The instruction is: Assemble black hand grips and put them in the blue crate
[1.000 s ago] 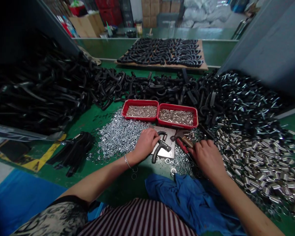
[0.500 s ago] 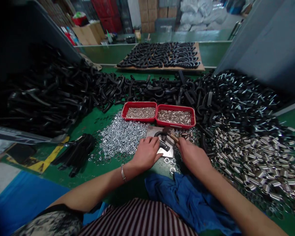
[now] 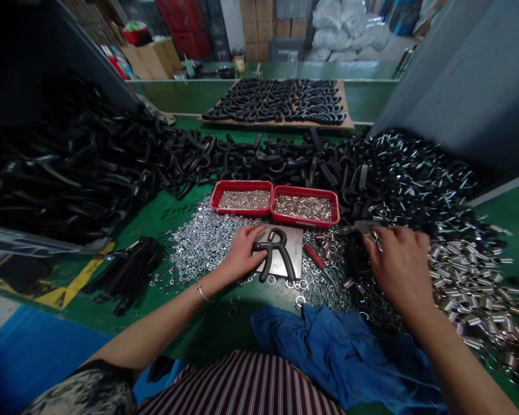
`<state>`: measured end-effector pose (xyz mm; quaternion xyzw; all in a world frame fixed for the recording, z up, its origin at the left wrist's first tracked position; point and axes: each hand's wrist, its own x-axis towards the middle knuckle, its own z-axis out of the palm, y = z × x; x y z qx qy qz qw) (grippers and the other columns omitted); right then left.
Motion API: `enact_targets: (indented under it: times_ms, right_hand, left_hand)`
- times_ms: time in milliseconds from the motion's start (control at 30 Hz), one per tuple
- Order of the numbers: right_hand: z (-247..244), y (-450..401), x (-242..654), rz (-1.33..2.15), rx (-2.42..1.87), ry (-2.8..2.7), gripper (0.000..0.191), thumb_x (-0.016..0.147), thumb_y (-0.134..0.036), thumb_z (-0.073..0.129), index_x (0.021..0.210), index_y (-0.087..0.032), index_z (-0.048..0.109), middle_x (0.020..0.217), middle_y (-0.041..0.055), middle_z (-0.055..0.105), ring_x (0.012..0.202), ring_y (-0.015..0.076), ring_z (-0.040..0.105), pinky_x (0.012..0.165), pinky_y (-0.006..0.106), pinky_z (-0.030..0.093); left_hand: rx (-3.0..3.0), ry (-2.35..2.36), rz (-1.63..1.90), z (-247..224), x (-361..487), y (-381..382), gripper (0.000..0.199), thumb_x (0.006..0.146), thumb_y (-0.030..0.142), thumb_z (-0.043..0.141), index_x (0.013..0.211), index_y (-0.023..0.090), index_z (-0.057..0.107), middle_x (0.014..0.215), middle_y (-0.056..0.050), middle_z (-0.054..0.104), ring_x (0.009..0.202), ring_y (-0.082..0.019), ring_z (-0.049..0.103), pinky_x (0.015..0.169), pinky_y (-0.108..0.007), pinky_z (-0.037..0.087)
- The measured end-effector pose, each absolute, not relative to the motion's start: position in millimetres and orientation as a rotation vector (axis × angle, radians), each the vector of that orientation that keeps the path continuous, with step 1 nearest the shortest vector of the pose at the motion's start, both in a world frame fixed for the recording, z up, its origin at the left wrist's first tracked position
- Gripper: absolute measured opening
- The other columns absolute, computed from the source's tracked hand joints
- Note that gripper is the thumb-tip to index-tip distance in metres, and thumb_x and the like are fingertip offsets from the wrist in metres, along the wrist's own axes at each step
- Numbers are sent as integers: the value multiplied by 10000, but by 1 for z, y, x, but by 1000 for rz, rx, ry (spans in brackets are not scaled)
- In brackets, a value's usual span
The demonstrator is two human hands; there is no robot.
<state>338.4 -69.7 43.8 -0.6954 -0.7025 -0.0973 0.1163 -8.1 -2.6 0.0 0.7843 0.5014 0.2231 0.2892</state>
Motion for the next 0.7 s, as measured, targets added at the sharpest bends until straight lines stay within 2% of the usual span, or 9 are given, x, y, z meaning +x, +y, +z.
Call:
enact_targets:
  times_ms: [67, 100, 233, 333, 400, 500, 600, 700]
  right_hand:
    - [33, -65, 312, -215, -1889, -2232, 383, 1018, -451, 401, 1034, -168, 658, 1014, 146, 672, 984, 306, 575, 902, 458, 417]
    - [26, -64, 297, -134, -1859, -2318, 349, 1010, -442, 432, 967, -172, 648, 960, 134, 664, 935, 291, 568, 858, 429, 432]
    - [2, -66, 259, -119, -1901, -2472, 265, 992, -394, 473, 894, -167, 567, 915, 154, 642, 926, 312, 576, 757, 396, 448]
    - [4, -63, 263, -34, -2024, -2374, 254, 1012, -397, 415, 965, -175, 528, 885, 130, 666, 792, 284, 633, 584, 349, 388]
    - [11, -58, 272, 41, -2079, -2202, 296, 1006, -447, 424, 1059, -168, 507, 890, 126, 690, 710, 269, 648, 537, 337, 352]
    - [21, -48, 286, 161, -2109, -2043, 349, 990, -487, 459, 1120, -165, 493, 919, 129, 707, 721, 268, 669, 560, 331, 380]
    - [24, -40, 297, 284, -2140, -2202, 340, 995, -494, 448, 1038, -175, 555, 884, 119, 686, 750, 275, 664, 593, 342, 410]
    - [31, -24, 293, 128, -1987, -2274, 385, 996, -515, 458, 1096, -181, 622, 1049, 140, 649, 902, 281, 642, 701, 372, 469]
  left_hand:
    - [2200, 1364, 527, -9, -12, -4, 401, 902, 334, 633, 1270, 175, 630, 1364, -136, 526, 1307, -314, 458, 1126, -520, 353]
    - [2223, 1368, 520, -11, -12, -6, 365, 932, 365, 602, 1241, 175, 644, 1347, -128, 543, 1293, -301, 467, 1123, -508, 355]
    - [2267, 1377, 509, -4, -8, -10, 534, 906, 494, 641, 1315, 154, 591, 1362, -129, 543, 1288, -296, 458, 1121, -476, 357]
    - [2315, 1323, 449, 1, -2, -9, 551, 871, 447, 685, 1326, 156, 576, 1314, -110, 574, 1247, -285, 482, 1108, -449, 368]
    - [2338, 1294, 420, 0, 1, -8, 529, 863, 392, 685, 1323, 157, 572, 1288, -103, 583, 1223, -274, 496, 1100, -432, 378]
    - [2363, 1242, 372, 1, -2, -8, 525, 867, 401, 683, 1320, 161, 570, 1299, -103, 581, 1221, -276, 501, 1097, -433, 386]
    - [2400, 1201, 394, 12, -13, 6, 463, 934, 430, 617, 1322, 181, 577, 1278, -99, 604, 1207, -261, 519, 1080, -422, 405]
    - [2493, 1307, 449, 30, -28, 51, 290, 1004, 317, 497, 1199, 179, 661, 1151, -94, 660, 1105, -241, 578, 1013, -401, 443]
